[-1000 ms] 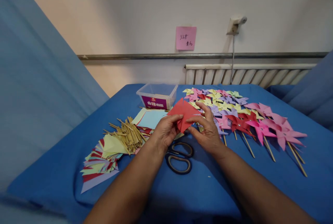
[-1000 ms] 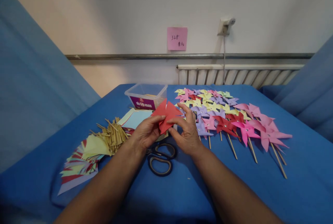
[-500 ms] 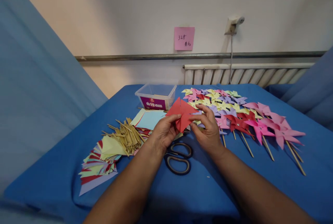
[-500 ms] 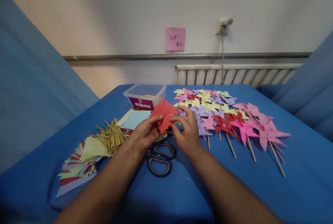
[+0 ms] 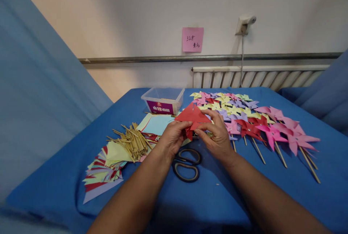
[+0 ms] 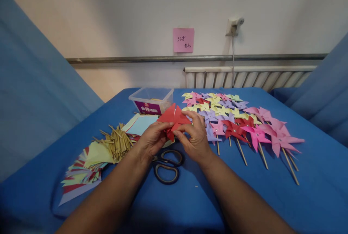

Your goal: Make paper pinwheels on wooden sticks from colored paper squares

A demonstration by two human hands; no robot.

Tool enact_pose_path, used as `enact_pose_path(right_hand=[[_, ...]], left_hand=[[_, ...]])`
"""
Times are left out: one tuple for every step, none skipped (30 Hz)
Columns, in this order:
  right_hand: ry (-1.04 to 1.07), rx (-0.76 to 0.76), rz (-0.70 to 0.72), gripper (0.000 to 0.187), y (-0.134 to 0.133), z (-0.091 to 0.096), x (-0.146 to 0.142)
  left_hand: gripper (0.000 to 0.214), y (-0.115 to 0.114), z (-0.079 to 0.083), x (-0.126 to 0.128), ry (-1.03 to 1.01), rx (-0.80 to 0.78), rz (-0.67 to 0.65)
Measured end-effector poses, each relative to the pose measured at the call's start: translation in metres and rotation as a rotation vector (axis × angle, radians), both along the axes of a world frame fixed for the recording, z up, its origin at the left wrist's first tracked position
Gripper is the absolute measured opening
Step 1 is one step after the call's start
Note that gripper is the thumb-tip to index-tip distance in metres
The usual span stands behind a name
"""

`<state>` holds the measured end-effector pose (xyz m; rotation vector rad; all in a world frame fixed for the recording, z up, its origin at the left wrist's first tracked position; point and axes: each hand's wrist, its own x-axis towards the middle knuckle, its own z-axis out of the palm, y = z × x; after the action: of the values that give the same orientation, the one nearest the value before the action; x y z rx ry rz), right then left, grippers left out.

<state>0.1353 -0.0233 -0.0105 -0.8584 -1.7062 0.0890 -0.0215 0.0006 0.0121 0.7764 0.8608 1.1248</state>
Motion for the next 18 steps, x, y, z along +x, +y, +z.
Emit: enact_pose_path(right_hand=[[0.021,-0.021,-0.002,0.005,-0.0004,0.0001,-0.0006],[0.041,-0.04,-0.008,0.008,-0.0006,0.0,-0.001],[0.059,-0.059,-0.018,0.01,-0.0004,-0.0003,-0.0011],[0.074,-0.076,-0.029,0.011,0.0001,-0.0007,-0.001],[0.086,-0.09,-0.043,0.013,0.0008,-0.0012,-0.0007],[0.096,-0.101,-0.056,0.013,0.0016,-0.0018,-0.0003],[0.102,-0.11,-0.067,0.014,0.0024,-0.0023,0.0002],[0.106,-0.119,-0.074,0.014,0.003,-0.0026,0.0007],[0.113,-0.126,-0.084,0.014,0.0035,-0.0029,0.001],[0.122,-0.134,-0.095,0.015,0.0039,-0.003,0.0012],[0.132,-0.142,-0.106,0.015,0.0041,-0.003,0.0013],[0.141,-0.149,-0.118,0.015,0.0042,-0.003,0.0012],[0.149,-0.156,-0.129,0.015,0.0042,-0.003,0.001],[0.156,-0.163,-0.139,0.015,0.0043,-0.0031,0.0007],[0.161,-0.17,-0.146,0.015,0.0045,-0.0032,0.0004],[0.164,-0.176,-0.151,0.015,0.0047,-0.0034,0.0001],[0.167,-0.183,-0.155,0.016,0.005,-0.0036,-0.0001],[0.167,-0.189,-0.158,0.016,0.0053,-0.0039,-0.0003]], left_hand=[[0.012,-0.0006,-0.0002,0.0005,0.007,0.011,-0.012],[0.012,-0.0013,-0.0001,0.0011,0.011,0.021,-0.022],[0.011,-0.002,0.0002,0.0017,0.018,0.028,-0.032],[0.011,-0.0028,0.0006,0.0023,0.026,0.032,-0.042],[0.011,-0.0036,0.0011,0.0028,0.035,0.031,-0.052],[0.01,-0.0044,0.0017,0.0034,0.045,0.027,-0.057],[0.011,-0.0051,0.0023,0.0039,0.053,0.016,-0.061],[0.011,-0.0059,0.003,0.0045,0.056,0.0,-0.058],[0.011,-0.0066,0.0036,0.005,0.054,-0.02,-0.05],[0.012,-0.0072,0.0042,0.0055,0.046,-0.041,-0.039],[0.012,-0.0077,0.0047,0.006,0.038,-0.062,-0.03],[0.011,-0.0082,0.0051,0.0064,0.029,-0.08,-0.022],[0.011,-0.0086,0.0055,0.0069,0.022,-0.092,-0.017],[0.01,-0.0089,0.0056,0.0073,0.018,-0.098,-0.015],[0.01,-0.0091,0.0055,0.0077,0.015,-0.098,-0.016],[0.01,-0.0092,0.0053,0.0081,0.013,-0.094,-0.022],[0.011,-0.0092,0.0049,0.0084,0.01,-0.088,-0.029],[0.011,-0.0091,0.0043,0.0087,0.008,-0.081,-0.035]])
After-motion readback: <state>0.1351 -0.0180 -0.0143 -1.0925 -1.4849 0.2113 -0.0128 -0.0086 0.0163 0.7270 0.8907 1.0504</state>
